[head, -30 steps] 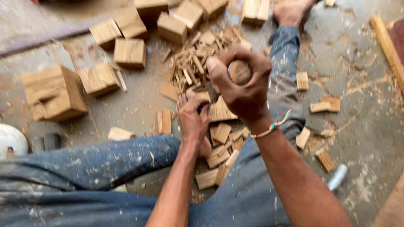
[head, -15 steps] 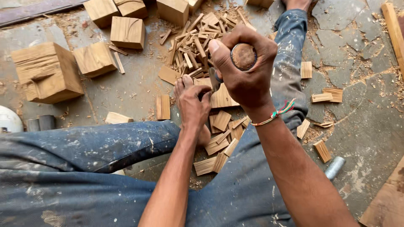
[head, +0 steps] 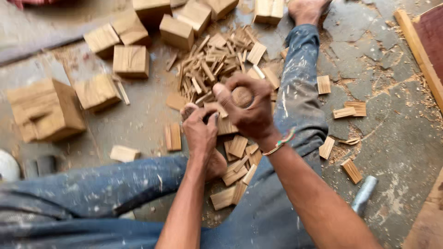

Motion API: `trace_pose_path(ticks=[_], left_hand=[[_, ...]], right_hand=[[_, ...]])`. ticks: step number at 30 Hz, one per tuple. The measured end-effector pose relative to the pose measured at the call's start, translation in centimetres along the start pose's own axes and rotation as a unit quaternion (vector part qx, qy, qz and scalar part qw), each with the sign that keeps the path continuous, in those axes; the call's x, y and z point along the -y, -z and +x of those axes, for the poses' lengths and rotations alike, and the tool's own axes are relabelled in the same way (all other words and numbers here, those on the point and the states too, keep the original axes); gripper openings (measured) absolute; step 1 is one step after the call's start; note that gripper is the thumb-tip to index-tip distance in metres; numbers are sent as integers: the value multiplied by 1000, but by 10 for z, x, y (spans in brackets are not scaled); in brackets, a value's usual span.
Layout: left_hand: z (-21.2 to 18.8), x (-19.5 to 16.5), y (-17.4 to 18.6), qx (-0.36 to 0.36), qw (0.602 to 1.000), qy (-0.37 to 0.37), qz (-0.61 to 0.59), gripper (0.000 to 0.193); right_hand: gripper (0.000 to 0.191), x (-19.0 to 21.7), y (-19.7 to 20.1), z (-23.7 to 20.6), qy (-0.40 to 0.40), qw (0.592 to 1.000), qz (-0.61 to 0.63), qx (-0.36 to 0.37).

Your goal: The person carves wood blocks using a chisel by hand while sitting on the floor. The person holds a wood block with one hand and a foot, then strikes the block with the chisel to remove thin slices of wood.

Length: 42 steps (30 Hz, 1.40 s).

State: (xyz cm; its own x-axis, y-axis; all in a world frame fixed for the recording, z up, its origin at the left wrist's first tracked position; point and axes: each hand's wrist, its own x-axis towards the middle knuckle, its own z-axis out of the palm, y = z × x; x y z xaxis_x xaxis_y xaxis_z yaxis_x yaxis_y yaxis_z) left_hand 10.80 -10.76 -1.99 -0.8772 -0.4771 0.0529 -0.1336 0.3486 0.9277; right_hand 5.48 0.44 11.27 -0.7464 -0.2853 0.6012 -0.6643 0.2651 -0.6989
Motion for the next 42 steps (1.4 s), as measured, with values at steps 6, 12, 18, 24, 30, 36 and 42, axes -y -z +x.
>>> trace_pose_path(ticks=[6,12,18,24,30,36,42], left_hand=[[-2,21,-14,22,999,-23,8,15],[5,30,-17,49,997,-37,44,14],[16,29,3,31,999,29,25,16],[10,24,1,55,997,35,37,16],[11,25,-6,55,997,-39,41,15],[3,20,-13,53,991,-68,106,12],[3,26,-16,69,991,-49,107,13]], right_hand=[[29,7,31,15,-44,985,169,12],[27,6,46,28,-100,978,180,16],[27,-19,25,13,-204,962,148,108],[25,-45,7,14,-158,973,149,75],[29,-37,18,36,-45,988,149,22],[29,-7,27,37,-64,972,226,16],[28,12,20,34,-25,979,196,39]])
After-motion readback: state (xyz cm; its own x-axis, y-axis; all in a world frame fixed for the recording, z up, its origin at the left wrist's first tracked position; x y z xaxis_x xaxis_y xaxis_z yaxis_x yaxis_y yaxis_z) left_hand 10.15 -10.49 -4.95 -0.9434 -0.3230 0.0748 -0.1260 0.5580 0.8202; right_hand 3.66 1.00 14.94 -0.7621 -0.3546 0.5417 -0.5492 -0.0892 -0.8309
